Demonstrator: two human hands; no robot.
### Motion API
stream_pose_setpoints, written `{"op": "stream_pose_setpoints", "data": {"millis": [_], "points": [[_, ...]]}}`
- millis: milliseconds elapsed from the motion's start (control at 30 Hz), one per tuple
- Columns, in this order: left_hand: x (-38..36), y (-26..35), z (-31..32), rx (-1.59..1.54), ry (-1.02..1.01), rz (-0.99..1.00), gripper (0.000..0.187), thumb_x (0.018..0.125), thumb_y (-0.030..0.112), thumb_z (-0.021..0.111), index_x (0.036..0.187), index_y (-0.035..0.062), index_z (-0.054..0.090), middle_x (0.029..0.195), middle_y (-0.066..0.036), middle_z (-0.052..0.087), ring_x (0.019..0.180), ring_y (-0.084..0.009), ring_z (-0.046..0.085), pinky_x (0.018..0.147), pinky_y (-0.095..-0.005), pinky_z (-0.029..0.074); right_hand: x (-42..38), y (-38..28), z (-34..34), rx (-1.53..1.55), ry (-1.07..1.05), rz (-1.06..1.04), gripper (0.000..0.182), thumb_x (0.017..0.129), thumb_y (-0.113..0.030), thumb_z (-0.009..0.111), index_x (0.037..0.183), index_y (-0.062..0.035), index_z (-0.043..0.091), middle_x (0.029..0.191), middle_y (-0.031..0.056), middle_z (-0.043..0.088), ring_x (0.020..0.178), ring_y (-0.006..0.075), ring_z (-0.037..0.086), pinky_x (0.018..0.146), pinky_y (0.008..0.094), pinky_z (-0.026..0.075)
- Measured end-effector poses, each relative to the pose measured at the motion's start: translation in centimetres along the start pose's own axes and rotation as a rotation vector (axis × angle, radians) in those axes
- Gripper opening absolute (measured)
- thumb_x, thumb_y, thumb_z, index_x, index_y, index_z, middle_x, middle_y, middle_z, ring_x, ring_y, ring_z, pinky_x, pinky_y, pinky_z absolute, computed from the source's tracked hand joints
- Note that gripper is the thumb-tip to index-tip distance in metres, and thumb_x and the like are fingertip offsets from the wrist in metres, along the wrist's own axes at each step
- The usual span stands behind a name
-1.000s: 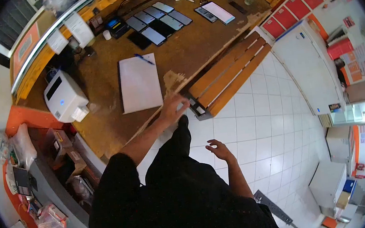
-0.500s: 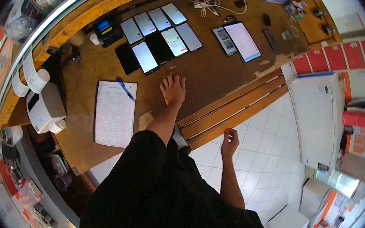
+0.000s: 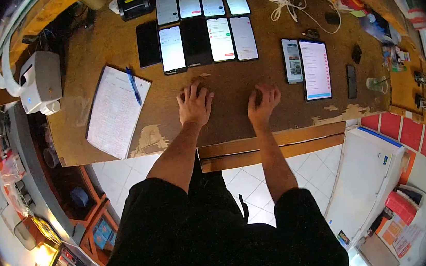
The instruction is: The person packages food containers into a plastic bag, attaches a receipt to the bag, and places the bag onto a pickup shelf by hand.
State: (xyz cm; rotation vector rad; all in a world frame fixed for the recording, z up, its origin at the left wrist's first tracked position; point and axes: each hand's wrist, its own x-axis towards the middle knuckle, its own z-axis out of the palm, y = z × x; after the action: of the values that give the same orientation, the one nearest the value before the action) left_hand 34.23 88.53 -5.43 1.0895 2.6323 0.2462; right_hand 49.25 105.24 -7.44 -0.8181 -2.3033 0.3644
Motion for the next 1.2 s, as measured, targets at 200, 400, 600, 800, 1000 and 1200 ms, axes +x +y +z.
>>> {"op": "stream_pose_setpoints", "data": {"millis": [200, 400, 600, 800, 1000, 1200], "points": [[0.2, 0.0, -0.2, -0.002, 0.018, -0.015, 0.032, 0.099, 0.041, 0.044, 0.114, 0.0164, 0.058, 0.137, -0.006, 0.04, 0.122, -0.026, 0.041, 0.101, -0.0524, 0.031, 8.3, -0.4, 4.4, 0.144, -0.03, -0.178, 0.035, 0.081, -0.019, 0.064, 0.115, -0.0149, 0.056, 0.119, 0.013, 0.051, 0.117, 0.0347, 0.041, 0.099, 0.0542, 0.028], [0.3, -0.4, 0.4, -0.007, 0.072, 0.003, 0.031, 0.097, 0.042, 0.048, 0.11, 0.016, 0.059, 0.135, -0.006, 0.042, 0.12, -0.0258, 0.042, 0.1, -0.0528, 0.033, 9.4, -0.8, 6.3, -0.039, -0.105, -0.176, 0.042, 0.081, -0.024, 0.062, 0.122, -0.0189, 0.055, 0.133, 0.0129, 0.039, 0.126, 0.0385, 0.031, 0.098, 0.062, 0.024], [0.2, -0.3, -0.1, 0.013, 0.056, 0.014, 0.033, 0.097, 0.043, 0.048, 0.112, 0.0161, 0.059, 0.134, -0.006, 0.042, 0.121, -0.0252, 0.042, 0.1, -0.0532, 0.033, 9.6, -1.4, 6.6, -0.152, -0.292, -0.081, 0.046, 0.085, -0.032, 0.059, 0.129, -0.0256, 0.051, 0.141, 0.0158, 0.03, 0.136, 0.0452, 0.019, 0.104, 0.0716, 0.015], [0.3, -0.3, 0.1, 0.001, 0.075, 0.015, 0.033, 0.097, 0.044, 0.048, 0.111, 0.0161, 0.06, 0.135, -0.005, 0.041, 0.122, -0.0243, 0.041, 0.1, -0.0524, 0.034, 9.7, -1.4, 6.6, -0.164, -0.315, -0.073, 0.048, 0.085, -0.034, 0.059, 0.131, -0.027, 0.048, 0.145, 0.0164, 0.025, 0.139, 0.0464, 0.013, 0.103, 0.0752, 0.014], [0.3, -0.2, -0.5, -0.024, 0.072, 0.023, 0.033, 0.096, 0.044, 0.05, 0.108, 0.0152, 0.061, 0.136, -0.005, 0.042, 0.129, -0.0227, 0.037, 0.102, -0.0524, 0.032, 9.7, -1.4, 6.7, -0.173, -0.345, -0.043, 0.05, 0.086, -0.037, 0.059, 0.133, -0.0281, 0.046, 0.146, 0.0159, 0.023, 0.14, 0.0465, 0.012, 0.102, 0.0761, 0.014], [0.3, -0.1, -0.9, -0.072, 0.023, -0.001, 0.033, 0.095, 0.045, 0.05, 0.108, 0.0158, 0.061, 0.139, -0.005, 0.041, 0.132, -0.0223, 0.034, 0.105, -0.0521, 0.029, 9.7, -1.7, 6.8, -0.217, -0.354, -0.044, 0.052, 0.086, -0.04, 0.059, 0.134, -0.0274, 0.044, 0.145, 0.0159, 0.023, 0.14, 0.0466, 0.011, 0.103, 0.0754, 0.014]]}}
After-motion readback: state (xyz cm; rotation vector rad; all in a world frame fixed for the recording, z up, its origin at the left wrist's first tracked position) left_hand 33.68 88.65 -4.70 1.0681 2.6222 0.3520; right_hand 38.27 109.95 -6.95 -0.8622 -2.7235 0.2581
